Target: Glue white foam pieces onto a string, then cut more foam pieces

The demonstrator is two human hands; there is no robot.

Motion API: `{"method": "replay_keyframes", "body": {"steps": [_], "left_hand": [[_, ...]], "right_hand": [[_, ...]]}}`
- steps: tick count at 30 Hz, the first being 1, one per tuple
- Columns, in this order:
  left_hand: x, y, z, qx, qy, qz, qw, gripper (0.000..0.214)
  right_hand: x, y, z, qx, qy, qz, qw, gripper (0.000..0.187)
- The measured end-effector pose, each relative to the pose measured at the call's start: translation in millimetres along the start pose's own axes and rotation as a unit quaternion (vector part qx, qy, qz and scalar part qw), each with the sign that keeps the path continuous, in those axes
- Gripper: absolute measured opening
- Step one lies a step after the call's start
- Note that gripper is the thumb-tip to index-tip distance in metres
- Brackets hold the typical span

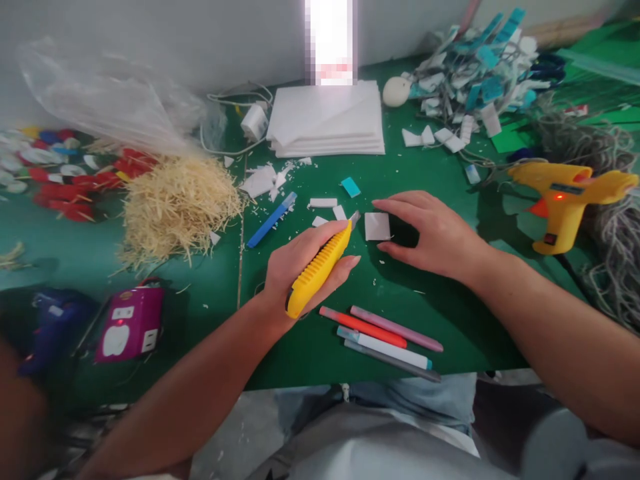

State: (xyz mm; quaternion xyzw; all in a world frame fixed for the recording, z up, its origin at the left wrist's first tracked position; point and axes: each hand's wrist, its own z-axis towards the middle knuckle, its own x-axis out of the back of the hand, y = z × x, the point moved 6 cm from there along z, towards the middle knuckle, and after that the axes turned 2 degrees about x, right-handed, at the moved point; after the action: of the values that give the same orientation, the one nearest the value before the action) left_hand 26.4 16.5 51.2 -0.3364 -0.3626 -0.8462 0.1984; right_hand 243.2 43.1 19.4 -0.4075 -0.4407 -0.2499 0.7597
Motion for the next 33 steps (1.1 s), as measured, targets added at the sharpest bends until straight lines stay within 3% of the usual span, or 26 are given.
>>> {"method": "replay_keyframes", "body": {"steps": [8,12,15,17,21,28,33], "left_hand": [[-6.0,-4,2,0.038,0.009,-0.043,0.998,0.033],[-5.8,-9,1,0.037,0.017,-0.050,0.998,0.031],[-3.7,-11,2,0.029,0.012,-0.020,0.999,0.030],[1.2,-12,3,0.016,0.016,0.009,1.000,0.032],[16.0,-11,5,-0.020,0.052,0.060,0.997,0.035],[31.0,-33,7,0.005,0.098,0.097,0.990,0.033],[41.4,-41,12,-0.012,0.115,0.100,0.988,0.035]], "right_hand": [[0,0,1,-0.029,0.015,-0.022,0.999,0.057],[-4,-3,3,-0.009,0.011,-0.022,1.000,0.051],[-4,-6,2,0.017,0.003,0.004,1.000,0.060],[-1,-7,2,0.024,0.009,0.012,1.000,0.064],[2,-9,3,0.025,0.028,-0.006,0.999,0.052],[-8,-10,7,0.041,-0.005,-0.016,0.999,0.037],[-2,-6,5,0.019,-0.014,-0.069,0.997,0.037]]}}
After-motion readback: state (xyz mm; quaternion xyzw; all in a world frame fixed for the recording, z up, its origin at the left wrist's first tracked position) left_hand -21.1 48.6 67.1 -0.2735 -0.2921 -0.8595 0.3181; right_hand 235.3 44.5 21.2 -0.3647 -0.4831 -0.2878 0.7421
